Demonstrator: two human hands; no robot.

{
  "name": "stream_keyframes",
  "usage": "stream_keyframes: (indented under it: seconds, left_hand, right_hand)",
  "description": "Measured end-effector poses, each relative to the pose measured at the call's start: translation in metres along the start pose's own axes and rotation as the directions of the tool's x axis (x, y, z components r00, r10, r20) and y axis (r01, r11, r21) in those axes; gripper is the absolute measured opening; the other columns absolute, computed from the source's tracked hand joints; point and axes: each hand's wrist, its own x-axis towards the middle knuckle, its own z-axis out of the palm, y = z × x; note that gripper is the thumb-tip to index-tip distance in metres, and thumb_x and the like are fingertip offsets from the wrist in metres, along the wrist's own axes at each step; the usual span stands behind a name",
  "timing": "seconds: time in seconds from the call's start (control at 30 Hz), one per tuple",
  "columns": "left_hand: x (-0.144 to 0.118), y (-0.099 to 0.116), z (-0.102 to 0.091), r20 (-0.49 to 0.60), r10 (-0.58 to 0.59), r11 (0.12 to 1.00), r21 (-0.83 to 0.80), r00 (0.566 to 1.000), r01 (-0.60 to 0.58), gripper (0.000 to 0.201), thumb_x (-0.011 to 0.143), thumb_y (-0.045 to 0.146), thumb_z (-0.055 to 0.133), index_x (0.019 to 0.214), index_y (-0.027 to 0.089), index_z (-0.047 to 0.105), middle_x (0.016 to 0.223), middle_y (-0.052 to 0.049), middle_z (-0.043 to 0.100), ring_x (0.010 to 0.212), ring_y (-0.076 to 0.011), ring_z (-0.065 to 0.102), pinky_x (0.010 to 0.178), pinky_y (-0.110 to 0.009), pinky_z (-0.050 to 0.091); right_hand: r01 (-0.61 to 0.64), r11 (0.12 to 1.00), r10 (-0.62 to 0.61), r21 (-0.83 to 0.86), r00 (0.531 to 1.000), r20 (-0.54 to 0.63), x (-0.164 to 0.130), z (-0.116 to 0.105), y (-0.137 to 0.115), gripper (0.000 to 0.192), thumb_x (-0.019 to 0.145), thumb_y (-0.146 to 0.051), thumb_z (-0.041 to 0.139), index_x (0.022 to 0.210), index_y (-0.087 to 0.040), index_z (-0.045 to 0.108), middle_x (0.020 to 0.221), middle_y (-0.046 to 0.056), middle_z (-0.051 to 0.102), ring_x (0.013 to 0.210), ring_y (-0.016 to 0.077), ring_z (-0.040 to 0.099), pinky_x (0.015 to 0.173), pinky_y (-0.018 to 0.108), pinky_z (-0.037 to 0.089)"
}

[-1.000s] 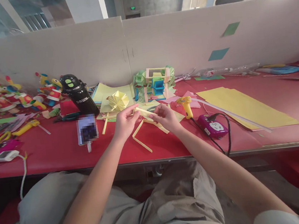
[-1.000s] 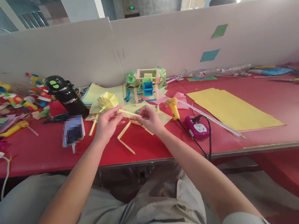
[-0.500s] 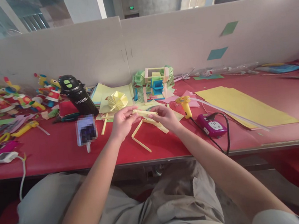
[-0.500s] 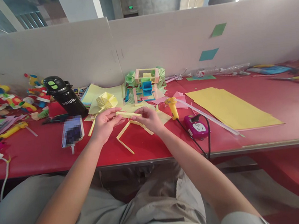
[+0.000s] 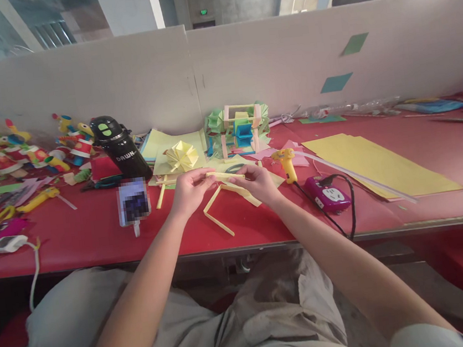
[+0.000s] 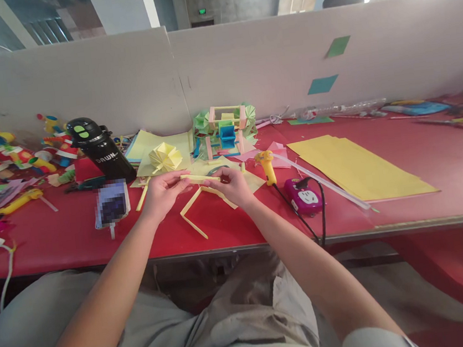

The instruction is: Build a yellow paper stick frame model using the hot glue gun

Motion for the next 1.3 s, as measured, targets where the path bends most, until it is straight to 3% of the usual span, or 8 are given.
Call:
stream_keyframes:
  seconds: [0.2,0.43,0.8,1.07,1.17,1.3]
  left_hand:
    - [0.002,-0.002,-0.004,0.001,0.04,0.999,0.004,0.999,-0.04,0.046,0.066,0.048,0.083,0.092,0.012,0.075,0.083,-0.009,0.076,0.076,-0.0243,0.073,0.082,-0.041,0.061]
    - [0.004,0.002,-0.01,-0.011,0.02,1.0,0.004,1.0,-0.02,0.045,0.066,0.047,0.084,0.091,0.012,0.073,0.079,-0.008,0.075,0.075,-0.0239,0.073,0.082,-0.04,0.06]
    - [0.003,-0.004,-0.001,-0.04,-0.012,1.0,-0.026,0.999,0.011,0.045,0.066,0.049,0.082,0.088,0.012,0.072,0.076,-0.008,0.074,0.078,-0.0277,0.074,0.079,-0.043,0.06]
    - [0.003,0.001,-0.005,-0.069,-0.073,0.995,-0.069,0.995,0.068,0.042,0.061,0.043,0.087,0.085,0.012,0.072,0.073,-0.006,0.074,0.071,-0.0246,0.073,0.081,-0.044,0.061]
    - [0.003,-0.002,-0.002,-0.063,-0.1,0.992,-0.077,0.993,0.095,0.042,0.06,0.042,0.086,0.085,0.011,0.072,0.073,-0.007,0.074,0.071,-0.0252,0.073,0.081,-0.044,0.061]
    - [0.003,-0.007,0.007,-0.115,-0.119,0.99,-0.093,0.986,0.109,0.037,0.061,0.038,0.085,0.084,0.012,0.072,0.069,-0.006,0.073,0.073,-0.0275,0.074,0.079,-0.045,0.061]
  right_hand:
    - [0.021,0.999,-0.021,0.034,1.0,-0.001,0.001,-0.002,-0.002,0.045,0.06,-0.056,0.083,0.067,-0.018,0.06,0.062,-0.002,0.053,0.056,0.0109,0.045,0.051,0.026,0.035]
    - [0.042,0.999,-0.047,0.033,0.986,0.159,0.002,-0.008,-0.002,0.039,0.075,-0.056,0.073,0.075,-0.017,0.069,0.068,0.002,0.062,0.062,0.0136,0.056,0.061,0.028,0.046]
    - [0.032,0.999,-0.032,-0.008,0.999,0.025,0.004,-0.008,0.008,0.043,0.077,-0.06,0.069,0.065,-0.018,0.065,0.063,0.002,0.059,0.062,0.0142,0.052,0.061,0.029,0.044]
    - [0.049,0.999,-0.052,0.023,0.992,0.112,0.005,-0.01,0.008,0.048,0.084,-0.062,0.06,0.063,-0.018,0.064,0.066,0.003,0.059,0.065,0.0154,0.054,0.063,0.03,0.045]
    - [0.112,0.991,-0.108,-0.078,0.993,0.056,0.005,-0.01,0.009,0.049,0.085,-0.062,0.059,0.063,-0.018,0.062,0.061,0.002,0.056,0.062,0.0146,0.051,0.062,0.029,0.041]
    - [0.08,0.987,-0.088,-0.138,0.995,-0.054,0.005,-0.008,0.012,0.054,0.084,-0.068,0.056,0.06,-0.019,0.057,0.058,0.002,0.056,0.056,0.0142,0.048,0.055,0.028,0.038]
